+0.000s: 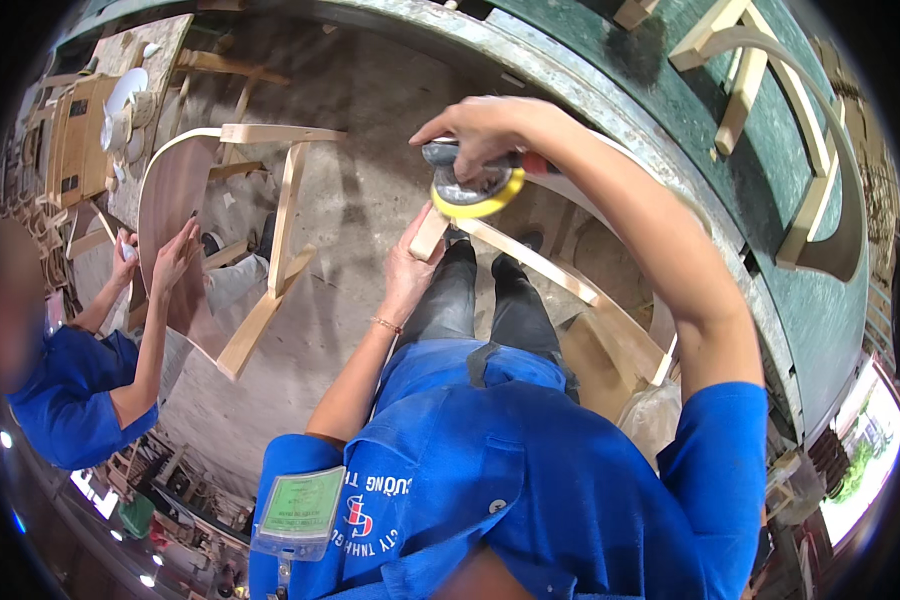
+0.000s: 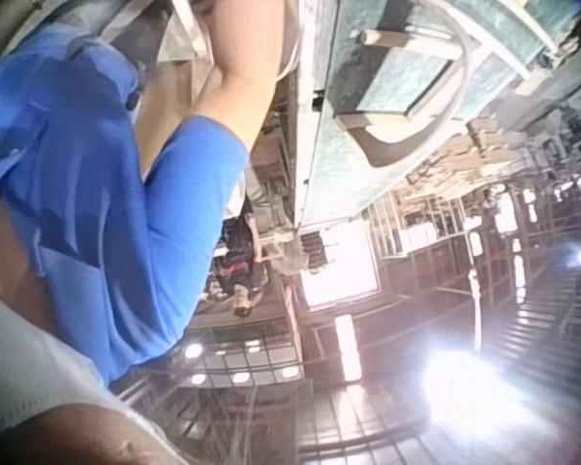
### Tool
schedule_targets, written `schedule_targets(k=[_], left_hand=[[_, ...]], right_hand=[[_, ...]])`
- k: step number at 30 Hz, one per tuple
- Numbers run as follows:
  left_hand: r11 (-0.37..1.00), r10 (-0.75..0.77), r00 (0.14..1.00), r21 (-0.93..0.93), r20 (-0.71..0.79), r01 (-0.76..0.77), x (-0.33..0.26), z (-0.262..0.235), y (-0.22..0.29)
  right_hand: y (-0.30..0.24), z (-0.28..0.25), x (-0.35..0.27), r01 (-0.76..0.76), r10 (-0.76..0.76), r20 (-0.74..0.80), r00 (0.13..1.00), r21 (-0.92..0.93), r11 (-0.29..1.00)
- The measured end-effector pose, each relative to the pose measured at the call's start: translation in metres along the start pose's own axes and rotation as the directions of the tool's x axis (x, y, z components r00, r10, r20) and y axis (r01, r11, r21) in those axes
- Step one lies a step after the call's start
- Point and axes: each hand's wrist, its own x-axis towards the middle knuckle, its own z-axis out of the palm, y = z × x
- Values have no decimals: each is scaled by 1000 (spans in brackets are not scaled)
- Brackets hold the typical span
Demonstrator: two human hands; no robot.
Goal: The person sands curved wooden chair parts using a handheld electric sander and a sanding block. They repeatedly pick up parts from a workbench, sand edges and surfaces, flip the parts, and place them back on the bench.
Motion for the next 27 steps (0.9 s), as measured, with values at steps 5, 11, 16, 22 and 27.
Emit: schedule_targets(k=[5, 11, 16, 22, 27], left_hand=[[998, 35, 999, -53, 28, -34, 4, 0, -2], [993, 100, 994, 58, -34, -98, 4, -1, -4], [985, 165, 984, 66, -73, -160, 9, 4, -11], [1000, 15, 999, -15, -45, -15, 10, 8, -15], [993, -74, 997, 92, -22, 75, 11, 5, -14]], right_hand=[[9, -4, 35, -29, 26, -19, 999, -172, 985], [-4, 9, 9, -23, -4, -109, 994, -247, 969], [22, 20, -9, -214, 23, -596, 803, -252, 944], [16, 117, -40, 58, 75, -832, 549, 127, 990], [12, 154, -25, 173, 151, -922, 358, 224, 959]])
